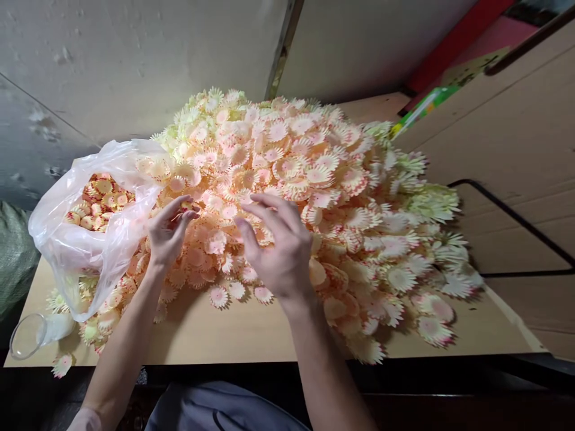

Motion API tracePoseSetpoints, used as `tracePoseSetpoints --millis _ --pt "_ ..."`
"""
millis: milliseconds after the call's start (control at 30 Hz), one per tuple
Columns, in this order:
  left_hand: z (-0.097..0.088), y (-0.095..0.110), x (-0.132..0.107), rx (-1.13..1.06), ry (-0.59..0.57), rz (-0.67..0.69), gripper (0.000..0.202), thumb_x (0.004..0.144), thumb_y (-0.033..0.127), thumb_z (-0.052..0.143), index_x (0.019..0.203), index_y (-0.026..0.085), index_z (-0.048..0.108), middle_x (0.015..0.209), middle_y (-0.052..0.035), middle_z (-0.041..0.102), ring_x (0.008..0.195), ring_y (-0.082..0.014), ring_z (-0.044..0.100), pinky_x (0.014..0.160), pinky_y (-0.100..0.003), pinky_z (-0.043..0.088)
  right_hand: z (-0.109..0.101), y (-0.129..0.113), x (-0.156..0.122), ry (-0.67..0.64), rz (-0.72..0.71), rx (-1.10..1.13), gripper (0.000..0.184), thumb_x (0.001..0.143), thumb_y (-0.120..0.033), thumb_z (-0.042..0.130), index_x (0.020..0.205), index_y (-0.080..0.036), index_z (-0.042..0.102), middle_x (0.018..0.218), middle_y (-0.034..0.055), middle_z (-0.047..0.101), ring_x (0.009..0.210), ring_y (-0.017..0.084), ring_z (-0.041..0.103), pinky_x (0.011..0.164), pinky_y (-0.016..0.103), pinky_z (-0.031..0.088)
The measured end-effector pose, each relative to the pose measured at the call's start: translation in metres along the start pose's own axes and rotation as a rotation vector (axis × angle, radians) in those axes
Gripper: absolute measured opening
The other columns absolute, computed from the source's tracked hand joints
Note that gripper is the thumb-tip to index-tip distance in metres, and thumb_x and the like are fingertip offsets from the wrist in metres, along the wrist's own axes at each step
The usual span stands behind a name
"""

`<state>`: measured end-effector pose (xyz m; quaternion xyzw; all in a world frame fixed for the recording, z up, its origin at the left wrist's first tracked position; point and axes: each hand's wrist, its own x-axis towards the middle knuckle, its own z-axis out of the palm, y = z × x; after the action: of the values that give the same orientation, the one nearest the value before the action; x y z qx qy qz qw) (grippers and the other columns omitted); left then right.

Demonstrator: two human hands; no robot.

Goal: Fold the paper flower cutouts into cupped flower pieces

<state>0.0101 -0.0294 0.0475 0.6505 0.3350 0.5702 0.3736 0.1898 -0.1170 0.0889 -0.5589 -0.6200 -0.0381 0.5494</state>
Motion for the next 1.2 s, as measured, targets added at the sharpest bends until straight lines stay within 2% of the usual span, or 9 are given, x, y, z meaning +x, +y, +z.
tracePoseSetpoints --millis 133,300,367,500,567,700,867,1033,1200 --pt "-0.001 -0.005 -0.002 -0.013 0.006 -0.036 0.031 0.085 0.033 0.073 0.112 0.017 0.072 0.095 -0.0083 0.078 0.084 -0.0181 0.077 0.078 -0.030 0.065 0.015 -0.003 0.024 -0.041 0.134 0.301 0.009 0.090 -0.027 0.068 0.092 -0.021 0.073 0.089 0.0051 0.074 0.082 0.018 0.070 0.075 0.034 0.059" --pt "-0.004 -0.004 -0.001 -0.047 0.058 -0.039 0.023 0.086 0.031 0.073 0.105 0.018 0.073 0.091 -0.0061 0.078 0.079 -0.0137 0.075 0.074 -0.026 0.063 0.040 -0.018 0.026 -0.261 0.360 0.727 0.017 0.087 -0.036 0.071 0.092 -0.020 0.072 0.075 0.0001 0.070 0.057 0.010 0.062 0.052 0.023 0.053" --pt "-0.005 -0.005 -0.001 -0.061 0.085 -0.040 0.020 0.087 0.031 0.072 0.103 0.018 0.073 0.092 -0.0059 0.078 0.078 -0.0127 0.074 0.073 -0.024 0.063 0.047 -0.017 0.027 -0.296 0.443 0.846 0.022 0.086 -0.041 0.072 0.090 -0.020 0.070 0.072 -0.0007 0.068 0.050 0.009 0.058 0.044 0.022 0.050" --pt "-0.007 -0.005 0.001 -0.105 0.072 -0.042 0.030 0.086 0.030 0.073 0.114 0.021 0.068 0.112 -0.0089 0.075 0.089 -0.0153 0.075 0.079 -0.028 0.063 0.061 -0.003 0.034 -0.220 0.596 0.982 0.029 0.082 -0.047 0.075 0.087 -0.020 0.067 0.072 -0.0017 0.066 0.048 0.009 0.057 0.041 0.022 0.051" --pt "-0.007 -0.004 0.002 -0.139 0.038 -0.021 0.043 0.081 0.030 0.078 0.121 0.024 0.065 0.123 -0.0103 0.072 0.101 -0.0181 0.074 0.082 -0.029 0.063 0.067 0.005 0.036 -0.283 0.628 0.983 0.034 0.080 -0.052 0.075 0.085 -0.019 0.068 0.070 -0.0006 0.066 0.048 0.009 0.057 0.039 0.022 0.050" --pt "-0.009 -0.004 0.001 -0.142 -0.028 0.061 0.050 0.076 0.030 0.082 0.123 0.024 0.065 0.127 -0.0121 0.070 0.119 -0.0242 0.067 0.096 -0.037 0.060 0.074 0.012 0.032 -0.471 0.564 0.898 0.042 0.078 -0.058 0.073 0.089 -0.017 0.073 0.074 0.0028 0.069 0.057 0.013 0.063 0.045 0.023 0.052" --pt "-0.012 -0.008 -0.001 -0.051 -0.104 0.148 0.049 0.079 0.028 0.079 0.127 0.026 0.066 0.131 -0.0115 0.068 0.125 -0.0267 0.063 0.106 -0.043 0.055 0.075 0.011 0.024 -0.585 0.560 0.960 0.035 0.072 -0.047 0.082 0.090 -0.018 0.075 0.080 0.0013 0.072 0.069 0.014 0.067 0.059 0.023 0.055" --pt "-0.013 -0.003 -0.002 0.211 -0.138 0.310 0.058 0.082 0.021 0.076 0.137 0.029 0.059 0.137 -0.0107 0.065 0.125 -0.0264 0.063 0.107 -0.042 0.054 0.071 0.016 0.023 -0.649 0.601 1.107 0.035 0.077 -0.042 0.080 0.104 -0.021 0.076 0.095 0.0033 0.076 0.087 0.017 0.072 0.076 0.028 0.061" --pt "-0.016 0.004 -0.007 0.423 -0.098 0.491 0.052 0.088 0.011 0.066 0.138 0.025 0.058 0.131 -0.0103 0.068 0.123 -0.0257 0.064 0.102 -0.044 0.057 0.073 0.019 0.021 -0.745 0.521 1.191 0.036 0.078 -0.043 0.080 0.106 -0.021 0.076 0.099 0.0037 0.076 0.099 0.019 0.071 0.089 0.032 0.059"
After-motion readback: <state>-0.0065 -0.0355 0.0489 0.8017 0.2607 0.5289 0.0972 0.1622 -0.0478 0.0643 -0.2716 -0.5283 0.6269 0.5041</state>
